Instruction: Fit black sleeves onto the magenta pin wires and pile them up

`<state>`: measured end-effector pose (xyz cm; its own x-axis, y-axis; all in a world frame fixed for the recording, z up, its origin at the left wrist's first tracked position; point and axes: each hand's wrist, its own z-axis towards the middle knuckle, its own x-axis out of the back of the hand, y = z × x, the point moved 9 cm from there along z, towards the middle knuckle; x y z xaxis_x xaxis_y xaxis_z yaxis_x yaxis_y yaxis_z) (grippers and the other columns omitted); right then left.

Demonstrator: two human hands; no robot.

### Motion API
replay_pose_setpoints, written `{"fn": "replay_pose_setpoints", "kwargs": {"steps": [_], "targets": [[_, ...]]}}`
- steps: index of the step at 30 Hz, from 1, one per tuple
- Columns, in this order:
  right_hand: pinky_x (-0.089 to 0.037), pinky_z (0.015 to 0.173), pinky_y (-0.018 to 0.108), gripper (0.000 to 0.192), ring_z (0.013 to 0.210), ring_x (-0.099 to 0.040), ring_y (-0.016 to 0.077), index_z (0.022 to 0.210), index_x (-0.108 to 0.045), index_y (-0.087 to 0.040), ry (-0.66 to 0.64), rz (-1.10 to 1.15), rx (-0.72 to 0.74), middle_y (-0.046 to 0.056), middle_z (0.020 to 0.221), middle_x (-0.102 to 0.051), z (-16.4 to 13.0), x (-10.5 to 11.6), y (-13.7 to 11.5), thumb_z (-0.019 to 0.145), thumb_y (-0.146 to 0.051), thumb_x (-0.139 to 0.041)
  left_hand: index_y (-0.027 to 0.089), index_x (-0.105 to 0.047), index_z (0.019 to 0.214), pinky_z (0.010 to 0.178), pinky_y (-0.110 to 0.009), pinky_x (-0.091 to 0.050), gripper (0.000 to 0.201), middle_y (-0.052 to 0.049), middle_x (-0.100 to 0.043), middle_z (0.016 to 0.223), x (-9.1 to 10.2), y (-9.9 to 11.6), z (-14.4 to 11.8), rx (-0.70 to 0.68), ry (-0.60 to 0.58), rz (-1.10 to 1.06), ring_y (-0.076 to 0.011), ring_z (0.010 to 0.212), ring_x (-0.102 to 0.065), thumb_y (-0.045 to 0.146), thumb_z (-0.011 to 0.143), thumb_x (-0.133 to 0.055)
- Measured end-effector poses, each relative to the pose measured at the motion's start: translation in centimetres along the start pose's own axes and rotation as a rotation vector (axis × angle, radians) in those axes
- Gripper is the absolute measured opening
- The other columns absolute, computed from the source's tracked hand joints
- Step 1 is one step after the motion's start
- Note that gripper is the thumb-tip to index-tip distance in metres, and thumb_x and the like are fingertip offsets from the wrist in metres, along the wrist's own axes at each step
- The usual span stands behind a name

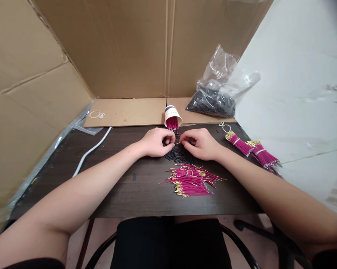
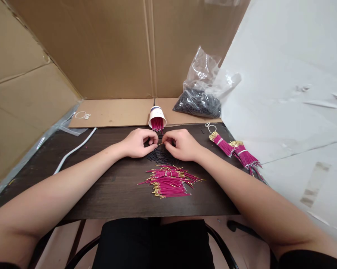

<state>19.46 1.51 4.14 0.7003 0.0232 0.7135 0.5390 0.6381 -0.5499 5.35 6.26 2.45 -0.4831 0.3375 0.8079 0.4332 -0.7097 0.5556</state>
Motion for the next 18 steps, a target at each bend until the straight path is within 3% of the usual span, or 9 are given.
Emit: {"fn": "replay_pose_setpoints", "kwargs": {"steps": [18], "targets": [[-0.045, 0.069, 0.029, 0.012, 0.066, -0.06, 0.0145, 0.091, -0.076, -0.017, 0.005, -0.084, -0.01, 0.001, 0.076, -0.071, -0.03, 0.49, 0.28, 0.087, -0.014, -0.065, 0.02, -0.077, 0.093, 0.07, -0.031, -0.04, 0.009, -0.002, -0.072, 0.081, -0.11, -0.49, -0.04, 0.051, 0.004, -0.042, -0.0152, 0.071, -0.06, 0.026, 0.088, -0.072]]}}
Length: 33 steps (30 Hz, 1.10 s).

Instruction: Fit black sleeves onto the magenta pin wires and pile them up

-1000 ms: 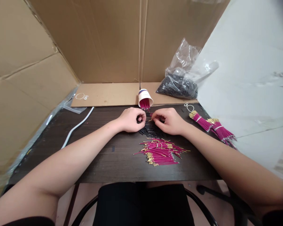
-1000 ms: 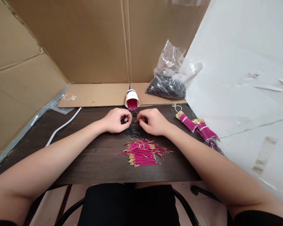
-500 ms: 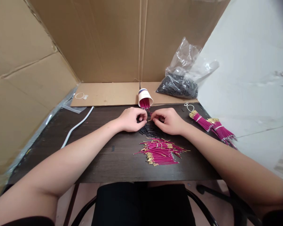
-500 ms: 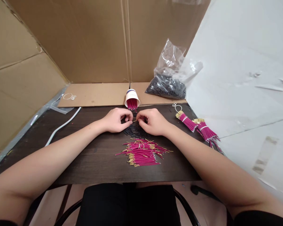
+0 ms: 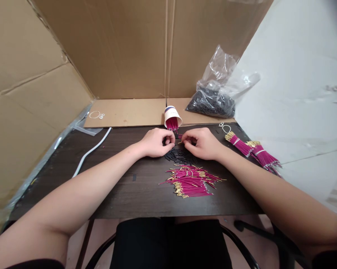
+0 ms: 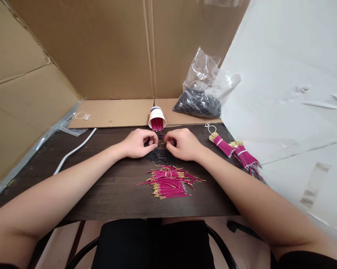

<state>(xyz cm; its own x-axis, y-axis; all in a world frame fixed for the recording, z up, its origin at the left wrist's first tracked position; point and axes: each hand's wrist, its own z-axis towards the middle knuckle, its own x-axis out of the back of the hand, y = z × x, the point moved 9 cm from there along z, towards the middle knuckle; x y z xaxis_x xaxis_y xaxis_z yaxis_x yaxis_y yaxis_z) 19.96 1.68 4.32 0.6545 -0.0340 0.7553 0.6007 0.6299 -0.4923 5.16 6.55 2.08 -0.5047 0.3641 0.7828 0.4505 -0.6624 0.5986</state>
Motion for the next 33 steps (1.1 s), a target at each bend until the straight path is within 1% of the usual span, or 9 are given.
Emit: {"fn": "replay_pose_setpoints", "kwargs": {"steps": [5, 9, 13, 16, 21, 26, 29, 31, 33], "targets": [[-0.045, 0.069, 0.03, 0.012, 0.067, -0.061, 0.0151, 0.091, -0.076, -0.018, -0.025, -0.01, -0.019, 0.001, 0.076, -0.072, 0.01, -0.27, 0.27, 0.087, -0.016, -0.065, 0.02, -0.077, 0.1, 0.068, -0.03, -0.038, 0.015, -0.002, -0.073, 0.083, 0.07, -0.2, -0.03, 0.025, 0.009, -0.022, -0.0144, 0.068, -0.057, 0.027, 0.087, -0.074], [-0.046, 0.071, 0.03, 0.014, 0.069, -0.062, 0.0153, 0.094, -0.077, -0.019, -0.042, -0.004, -0.016, 0.001, 0.078, -0.072, 0.01, -0.52, 0.3, 0.088, -0.015, -0.065, 0.022, -0.08, 0.11, 0.068, -0.03, -0.037, 0.023, 0.0, -0.071, 0.081, 0.07, -0.06, 0.01, 0.013, 0.007, -0.028, -0.0138, 0.066, -0.054, 0.028, 0.088, -0.074], [-0.045, 0.071, 0.029, 0.014, 0.068, -0.062, 0.0145, 0.094, -0.077, -0.018, -0.04, 0.003, -0.007, 0.0, 0.077, -0.072, -0.01, -0.64, 0.26, 0.088, -0.014, -0.065, 0.021, -0.082, 0.099, 0.068, -0.03, -0.038, 0.016, -0.001, -0.069, 0.078, 0.0, 0.0, 0.05, 0.008, 0.004, -0.023, -0.0141, 0.067, -0.055, 0.028, 0.089, -0.073], [-0.045, 0.071, 0.029, 0.014, 0.068, -0.061, 0.0145, 0.094, -0.077, -0.018, -0.04, 0.005, -0.004, 0.0, 0.077, -0.072, -0.04, -0.71, 0.23, 0.088, -0.014, -0.065, 0.019, -0.081, 0.094, 0.068, -0.03, -0.039, 0.013, -0.002, -0.071, 0.078, -0.13, -0.2, 0.1, 0.035, -0.006, -0.035, -0.0143, 0.068, -0.057, 0.028, 0.088, -0.073], [-0.045, 0.071, 0.029, 0.014, 0.068, -0.061, 0.0148, 0.093, -0.077, -0.018, -0.033, 0.006, -0.013, 0.001, 0.078, -0.072, -0.01, -0.58, 0.23, 0.088, -0.014, -0.065, 0.018, -0.08, 0.091, 0.067, -0.03, -0.039, 0.012, -0.002, -0.071, 0.077, -0.21, -0.41, 0.11, 0.085, -0.034, -0.044, -0.0139, 0.065, -0.056, 0.028, 0.089, -0.073], [-0.044, 0.069, 0.029, 0.014, 0.067, -0.059, 0.0143, 0.093, -0.078, -0.018, 0.001, 0.033, -0.028, 0.001, 0.079, -0.073, 0.04, -0.28, 0.27, 0.089, -0.015, -0.066, 0.019, -0.08, 0.088, 0.065, -0.03, -0.037, 0.012, -0.001, -0.066, 0.072, -0.38, -0.05, -0.02, 0.071, -0.079, -0.048, -0.0133, 0.063, -0.052, 0.029, 0.088, -0.074], [-0.044, 0.069, 0.029, 0.016, 0.066, -0.059, 0.0134, 0.094, -0.08, -0.019, -0.046, 0.065, -0.025, 0.0, 0.077, -0.072, 0.02, -0.72, 0.13, 0.089, -0.015, -0.065, 0.019, -0.079, 0.088, 0.065, -0.03, -0.037, 0.012, 0.0, -0.065, 0.072, -0.66, -0.15, -0.04, 0.061, -0.1, -0.081, -0.0132, 0.064, -0.051, 0.029, 0.087, -0.074], [-0.045, 0.069, 0.029, 0.016, 0.065, -0.06, 0.0135, 0.092, -0.08, -0.019, -0.062, 0.069, -0.024, -0.001, 0.075, -0.072, 0.01, -0.79, 0.0, 0.088, -0.015, -0.066, 0.018, -0.078, 0.09, 0.065, -0.03, -0.037, 0.013, -0.001, -0.064, 0.072, -0.79, -0.46, 0.03, 0.069, -0.093, -0.119, -0.0136, 0.064, -0.05, 0.03, 0.088, -0.074], [-0.045, 0.068, 0.029, 0.015, 0.065, -0.06, 0.0137, 0.091, -0.08, -0.019, -0.023, 0.084, -0.04, 0.0, 0.076, -0.072, 0.02, -0.3, 0.05, 0.087, -0.017, -0.066, 0.017, -0.077, 0.092, 0.064, -0.03, -0.036, 0.015, -0.002, -0.064, 0.074, -0.74, -0.82, 0.14, 0.082, -0.067, -0.159, -0.0141, 0.065, -0.049, 0.031, 0.091, -0.072]]}}
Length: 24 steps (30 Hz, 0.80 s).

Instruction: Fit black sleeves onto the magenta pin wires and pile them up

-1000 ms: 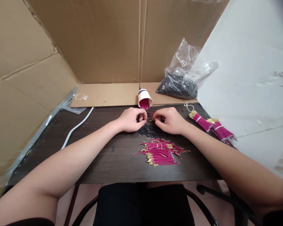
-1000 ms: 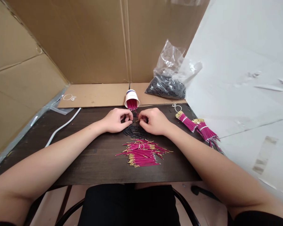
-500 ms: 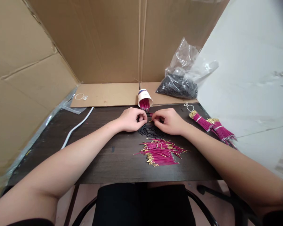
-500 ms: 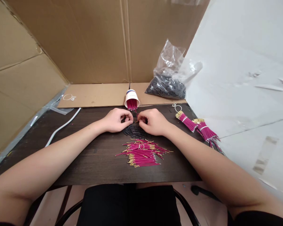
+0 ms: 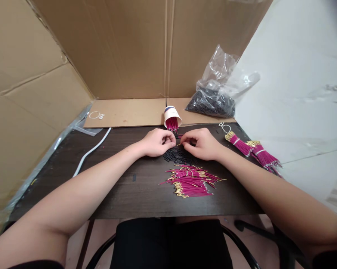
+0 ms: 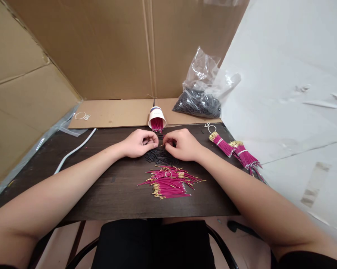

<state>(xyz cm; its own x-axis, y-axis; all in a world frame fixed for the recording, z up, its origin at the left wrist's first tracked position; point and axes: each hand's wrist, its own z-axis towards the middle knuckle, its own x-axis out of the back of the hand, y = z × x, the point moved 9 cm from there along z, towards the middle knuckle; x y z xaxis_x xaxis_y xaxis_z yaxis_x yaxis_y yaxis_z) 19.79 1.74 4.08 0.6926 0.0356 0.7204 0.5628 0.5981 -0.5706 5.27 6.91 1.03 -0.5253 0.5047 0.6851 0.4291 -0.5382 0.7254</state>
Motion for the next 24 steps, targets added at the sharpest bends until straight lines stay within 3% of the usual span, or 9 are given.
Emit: {"fn": "replay_pose_setpoints", "kwargs": {"steps": [5, 17, 24], "targets": [[-0.047, 0.066, 0.029, 0.016, 0.067, -0.063, 0.0148, 0.094, -0.082, -0.018, 0.1, 0.027, -0.045, 0.003, 0.082, -0.077, -0.06, 1.11, 0.19, 0.089, -0.021, -0.066, 0.017, -0.074, 0.095, 0.065, -0.031, -0.036, 0.017, -0.002, -0.063, 0.077, 0.14, -0.15, 0.18, 0.012, 0.029, -0.037, -0.0148, 0.068, -0.049, 0.033, 0.096, -0.069], [-0.045, 0.065, 0.029, 0.015, 0.063, -0.059, 0.0137, 0.093, -0.081, -0.018, 0.082, 0.025, -0.035, 0.001, 0.079, -0.076, -0.04, 0.72, 0.16, 0.09, -0.021, -0.067, 0.017, -0.074, 0.095, 0.065, -0.031, -0.036, 0.015, -0.002, -0.064, 0.078, 0.13, -0.09, 0.12, 0.025, 0.042, -0.057, -0.0147, 0.067, -0.048, 0.031, 0.096, -0.071], [-0.049, 0.067, 0.03, 0.014, 0.065, -0.065, 0.0141, 0.097, -0.081, -0.018, 0.082, 0.038, -0.042, 0.002, 0.08, -0.078, -0.19, 0.53, 0.23, 0.095, -0.024, -0.068, 0.017, -0.074, 0.095, 0.069, -0.032, -0.04, 0.017, -0.003, -0.066, 0.081, 0.14, -0.42, 0.22, 0.056, 0.097, -0.085, -0.0157, 0.07, -0.051, 0.033, 0.098, -0.07]]}}
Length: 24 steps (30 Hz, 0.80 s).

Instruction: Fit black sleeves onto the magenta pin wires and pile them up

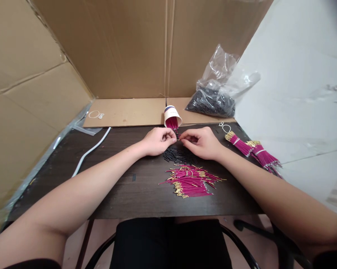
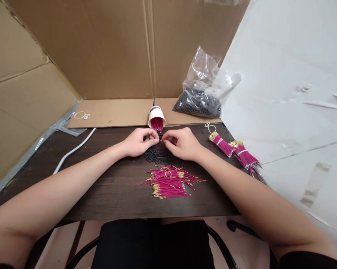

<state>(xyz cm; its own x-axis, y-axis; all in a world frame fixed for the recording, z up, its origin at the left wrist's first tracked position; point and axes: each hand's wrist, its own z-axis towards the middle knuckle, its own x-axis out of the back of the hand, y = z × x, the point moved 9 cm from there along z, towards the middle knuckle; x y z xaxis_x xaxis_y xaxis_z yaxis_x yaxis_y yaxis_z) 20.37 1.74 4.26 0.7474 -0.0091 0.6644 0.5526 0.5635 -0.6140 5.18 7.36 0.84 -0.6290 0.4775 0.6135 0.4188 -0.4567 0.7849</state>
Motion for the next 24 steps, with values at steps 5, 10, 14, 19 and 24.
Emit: {"fn": "replay_pose_setpoints", "kwargs": {"steps": [5, 10, 14, 19, 24], "targets": [[-0.053, 0.071, 0.031, 0.009, 0.069, -0.071, 0.0159, 0.098, -0.076, -0.019, -0.042, 0.052, -0.043, 0.002, 0.083, -0.081, -0.01, -0.47, 0.22, 0.097, -0.025, -0.07, 0.016, -0.075, 0.096, 0.068, -0.032, -0.04, 0.018, -0.003, -0.066, 0.08, -0.02, -0.01, 0.02, 0.009, 0.001, 0.001, -0.0155, 0.069, -0.051, 0.033, 0.098, -0.071], [-0.052, 0.071, 0.03, 0.006, 0.069, -0.072, 0.0147, 0.097, -0.074, -0.019, -0.054, 0.057, -0.037, 0.001, 0.084, -0.081, 0.08, -0.57, -0.02, 0.098, -0.023, -0.069, 0.016, -0.076, 0.096, 0.068, -0.032, -0.04, 0.018, -0.003, -0.067, 0.081, 0.01, 0.03, -0.01, 0.013, 0.004, 0.003, -0.0154, 0.07, -0.051, 0.033, 0.098, -0.071], [-0.052, 0.071, 0.03, 0.009, 0.069, -0.073, 0.0146, 0.098, -0.075, -0.019, -0.07, 0.062, -0.066, 0.001, 0.084, -0.082, 0.14, -0.64, 0.09, 0.099, -0.024, -0.067, 0.016, -0.076, 0.096, 0.069, -0.032, -0.04, 0.017, -0.003, -0.067, 0.081, 0.02, 0.07, -0.1, 0.019, 0.005, -0.006, -0.0152, 0.07, -0.051, 0.032, 0.099, -0.071], [-0.051, 0.069, 0.031, 0.012, 0.068, -0.072, 0.0149, 0.097, -0.076, -0.019, -0.084, 0.081, -0.115, 0.002, 0.083, -0.083, 0.11, -0.77, 0.49, 0.1, -0.027, -0.067, 0.015, -0.076, 0.097, 0.069, -0.032, -0.04, 0.018, -0.003, -0.066, 0.08, -0.05, 0.27, -0.19, 0.021, 0.009, -0.021, -0.0154, 0.071, -0.051, 0.033, 0.099, -0.071], [-0.052, 0.073, 0.032, 0.012, 0.07, -0.073, 0.0164, 0.098, -0.075, -0.019, -0.084, 0.092, -0.109, 0.002, 0.084, -0.083, 0.05, -0.83, 0.46, 0.1, -0.028, -0.067, 0.015, -0.076, 0.096, 0.07, -0.033, -0.04, 0.017, -0.003, -0.066, 0.08, -0.11, 0.29, -0.15, 0.013, 0.006, -0.027, -0.0156, 0.071, -0.052, 0.032, 0.099, -0.071]]}}
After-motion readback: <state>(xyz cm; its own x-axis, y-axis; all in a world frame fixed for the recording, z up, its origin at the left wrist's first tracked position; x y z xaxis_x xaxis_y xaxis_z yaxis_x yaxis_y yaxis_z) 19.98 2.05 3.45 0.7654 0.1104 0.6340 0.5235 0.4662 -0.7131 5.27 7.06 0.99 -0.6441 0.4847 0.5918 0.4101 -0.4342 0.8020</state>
